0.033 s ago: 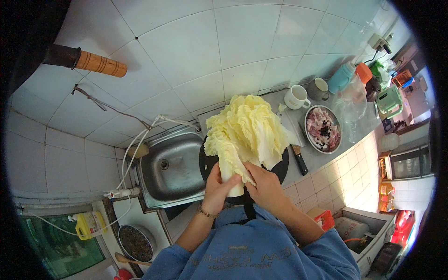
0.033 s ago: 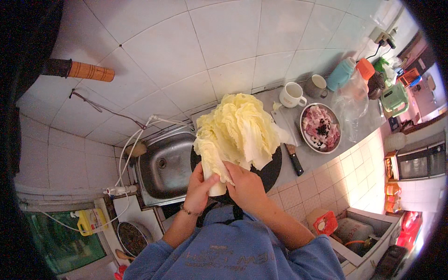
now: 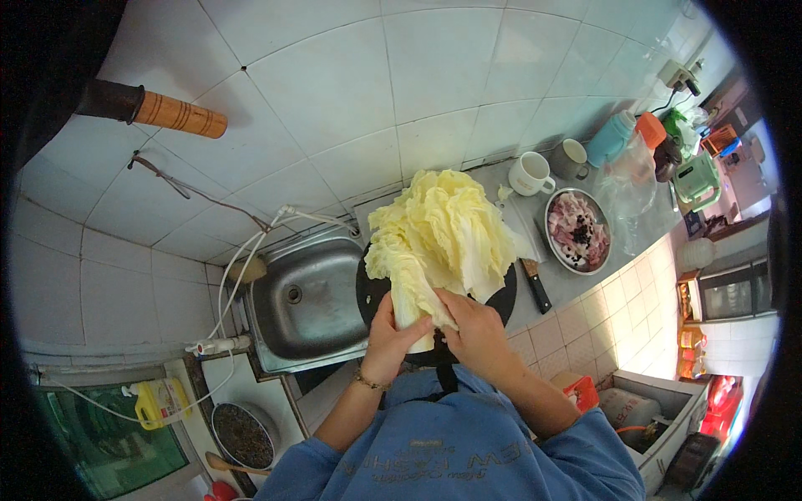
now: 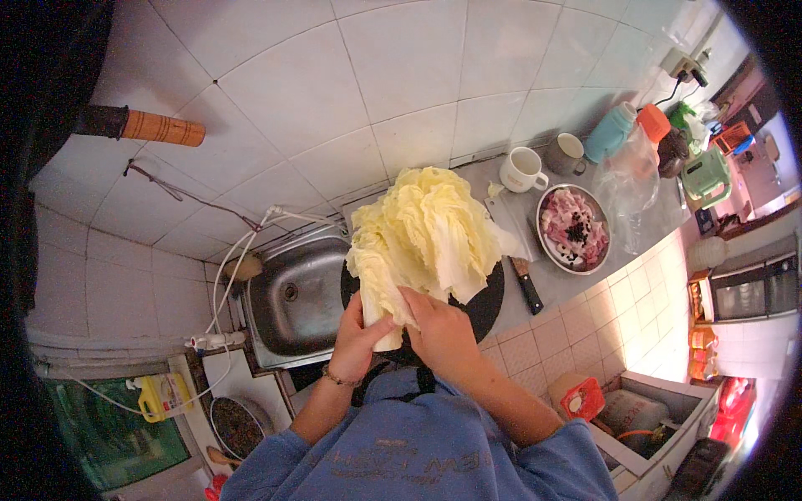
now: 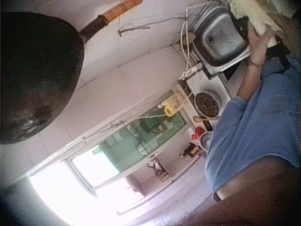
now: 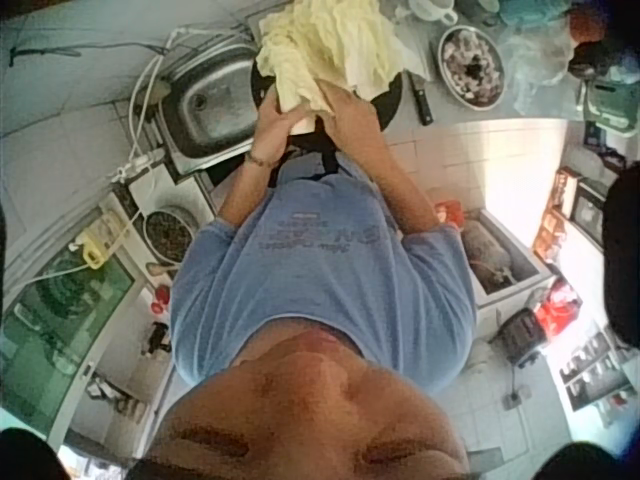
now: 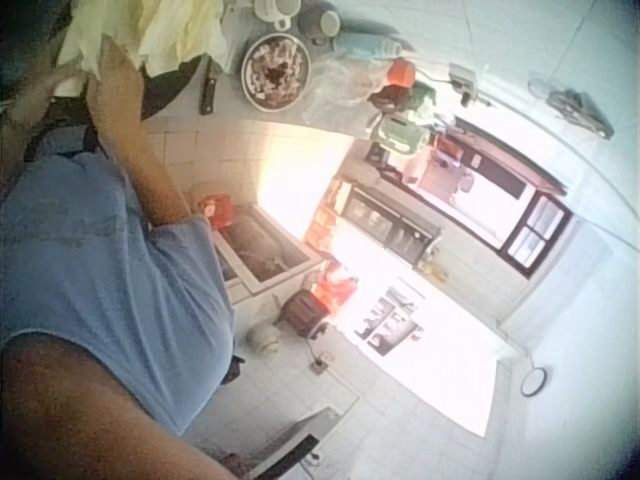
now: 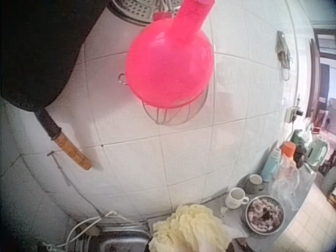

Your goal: The person retrieves a metal bowl from a cabinet, then uses a cleaver to chop napa cabbage on a cutting board. The chopped cabbage is transferred into the bowl. A plate of raw meat is visible nearby.

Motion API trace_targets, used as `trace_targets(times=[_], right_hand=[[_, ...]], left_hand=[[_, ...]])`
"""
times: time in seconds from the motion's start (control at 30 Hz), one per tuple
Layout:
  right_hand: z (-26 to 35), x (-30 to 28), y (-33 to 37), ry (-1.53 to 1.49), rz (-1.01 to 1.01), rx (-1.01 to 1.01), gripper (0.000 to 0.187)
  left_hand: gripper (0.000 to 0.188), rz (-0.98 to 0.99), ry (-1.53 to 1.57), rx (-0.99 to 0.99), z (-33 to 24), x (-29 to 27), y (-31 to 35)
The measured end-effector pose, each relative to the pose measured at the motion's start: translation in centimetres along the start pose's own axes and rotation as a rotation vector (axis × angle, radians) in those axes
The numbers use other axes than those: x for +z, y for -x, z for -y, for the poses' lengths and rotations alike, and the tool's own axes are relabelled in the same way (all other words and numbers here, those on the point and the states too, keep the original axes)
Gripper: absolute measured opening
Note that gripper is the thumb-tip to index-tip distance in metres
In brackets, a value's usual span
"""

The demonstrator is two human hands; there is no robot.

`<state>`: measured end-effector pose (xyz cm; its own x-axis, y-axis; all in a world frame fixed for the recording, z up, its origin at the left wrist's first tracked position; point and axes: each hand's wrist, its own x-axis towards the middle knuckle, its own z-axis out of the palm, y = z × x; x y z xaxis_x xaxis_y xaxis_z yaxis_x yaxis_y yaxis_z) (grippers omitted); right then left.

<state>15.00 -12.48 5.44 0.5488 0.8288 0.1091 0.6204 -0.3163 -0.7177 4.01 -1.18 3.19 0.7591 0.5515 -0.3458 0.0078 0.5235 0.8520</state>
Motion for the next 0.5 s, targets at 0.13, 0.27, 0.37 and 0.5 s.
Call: trace_targets(times=[0.13, 0.27, 0.37, 0.5], right_hand=[[-0.6, -2.0, -0.8, 0.211, -0.012, -0.04, 0.047], [-1.0, -3.2, -1.1, 0.289, -0.107, -0.019, 0.046], [-1.1, -3.2, -1.2, 0.277, -0.134, -0.061, 0.045], [-1.5, -3.3, -1.5, 0.266, -0.161, -0.022, 0.043]], left_hand=[[0.061, 0.131, 0.057, -0.17, -1.8, -1.5, 0.9], [0.06, 0.193, 0.088, -0.194, -2.9, -2.2, 1.5], [0.062, 0.189, 0.153, -0.175, -3.0, -2.1, 1.5], [0.065, 0.136, 0.16, -0.11, -2.5, -1.5, 1.7]])
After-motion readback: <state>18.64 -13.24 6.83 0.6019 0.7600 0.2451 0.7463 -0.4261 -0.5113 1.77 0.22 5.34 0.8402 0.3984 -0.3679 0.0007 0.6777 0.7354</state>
